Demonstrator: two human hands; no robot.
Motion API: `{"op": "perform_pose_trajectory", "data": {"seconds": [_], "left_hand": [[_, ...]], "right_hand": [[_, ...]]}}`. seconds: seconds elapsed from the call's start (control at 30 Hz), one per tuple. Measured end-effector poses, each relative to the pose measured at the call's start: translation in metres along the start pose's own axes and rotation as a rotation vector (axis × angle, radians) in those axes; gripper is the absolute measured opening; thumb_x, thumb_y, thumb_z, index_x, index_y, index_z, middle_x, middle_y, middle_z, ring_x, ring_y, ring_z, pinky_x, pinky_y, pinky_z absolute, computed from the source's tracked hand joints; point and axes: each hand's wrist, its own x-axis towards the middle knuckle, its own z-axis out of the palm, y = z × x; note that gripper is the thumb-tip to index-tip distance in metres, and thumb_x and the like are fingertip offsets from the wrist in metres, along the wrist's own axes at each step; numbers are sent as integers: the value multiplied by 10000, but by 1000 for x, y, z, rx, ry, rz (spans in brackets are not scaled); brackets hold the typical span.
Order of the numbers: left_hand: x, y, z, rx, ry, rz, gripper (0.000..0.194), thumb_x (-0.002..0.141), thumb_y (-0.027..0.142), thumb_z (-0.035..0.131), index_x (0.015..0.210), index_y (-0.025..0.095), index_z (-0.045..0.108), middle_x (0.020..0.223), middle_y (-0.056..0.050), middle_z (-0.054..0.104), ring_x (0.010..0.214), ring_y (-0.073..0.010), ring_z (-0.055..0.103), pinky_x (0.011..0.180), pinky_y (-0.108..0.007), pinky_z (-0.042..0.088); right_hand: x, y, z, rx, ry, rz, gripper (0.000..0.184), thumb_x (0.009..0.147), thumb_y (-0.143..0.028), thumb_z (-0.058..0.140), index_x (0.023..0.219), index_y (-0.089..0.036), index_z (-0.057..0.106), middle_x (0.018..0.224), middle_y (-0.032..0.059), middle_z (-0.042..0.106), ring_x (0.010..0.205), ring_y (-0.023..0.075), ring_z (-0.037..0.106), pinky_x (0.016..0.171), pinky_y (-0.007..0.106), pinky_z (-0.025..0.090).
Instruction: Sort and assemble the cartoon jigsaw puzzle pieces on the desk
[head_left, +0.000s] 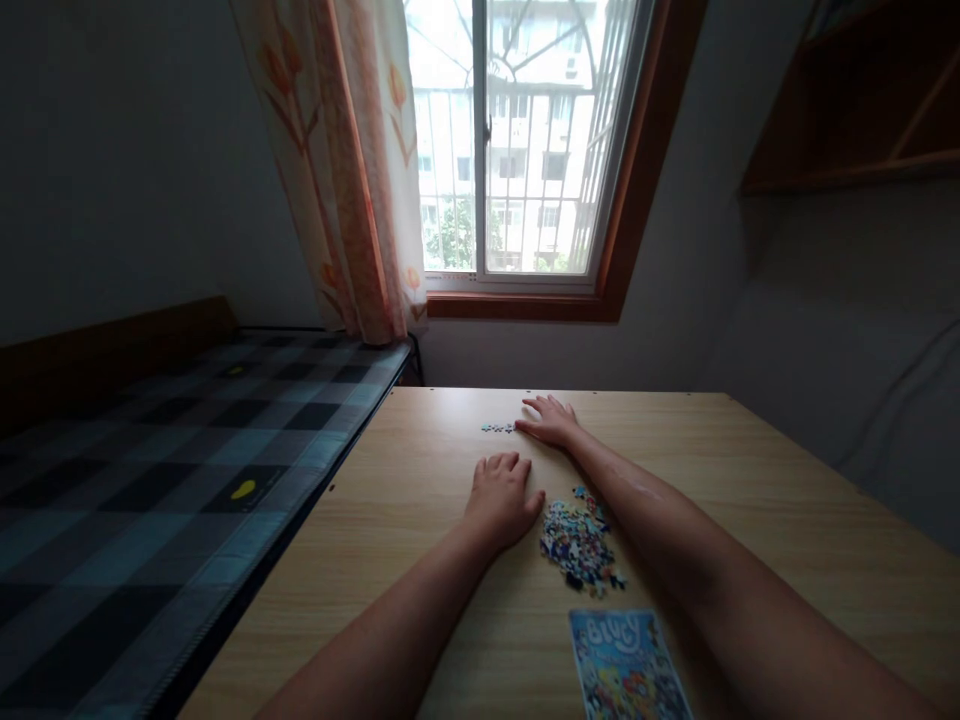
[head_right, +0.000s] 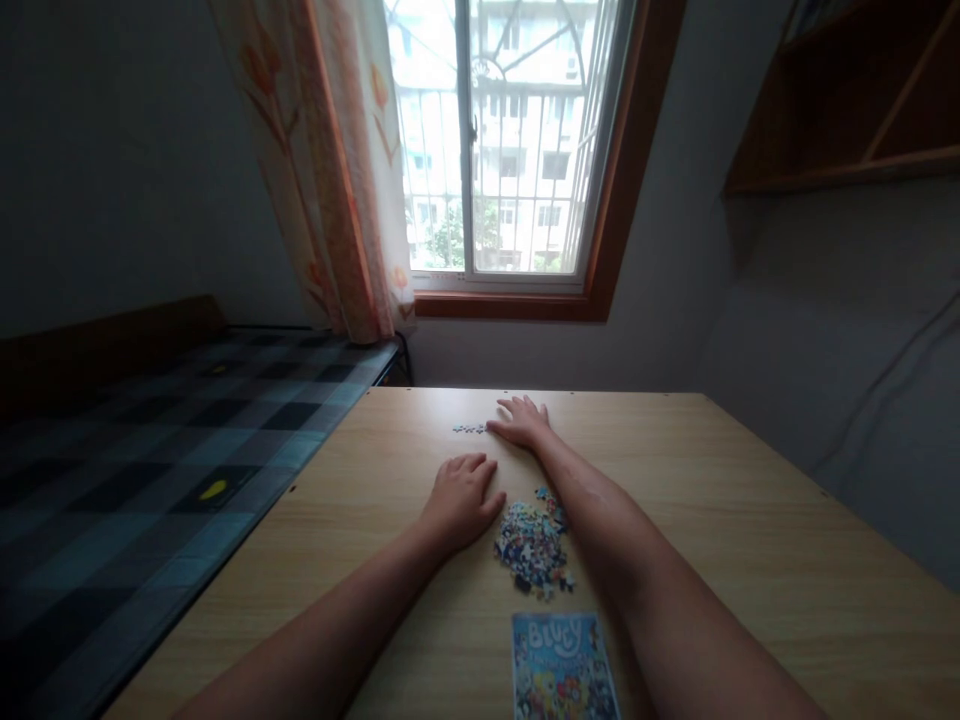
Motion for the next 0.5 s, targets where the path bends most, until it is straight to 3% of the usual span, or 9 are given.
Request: {"op": "perform_pose_trajectory", "data": {"seconds": [0.13, 0.5], "left_hand": [[0, -1, 1, -6, -4, 1, 510, 882, 499, 487, 1310, 231, 557, 1423, -109, 511, 1311, -311, 414, 1132, -506, 256], [-1, 1, -4, -8, 3, 8, 485, 882, 480, 491, 1282, 221, 579, 1403, -109, 531, 1296, -308, 437, 1121, -492, 279]], "right_hand": [[-1, 2, 1, 13, 15, 8, 668, 884, -683, 453, 1449, -328, 443, 1563, 80, 361, 1463, 361, 215, 1133, 644, 118], [-3, 2, 1, -7, 29, -9, 687, 868, -633, 510, 1469, -314, 413, 1561, 84, 366, 1462, 360, 220, 1137, 633, 124]]}}
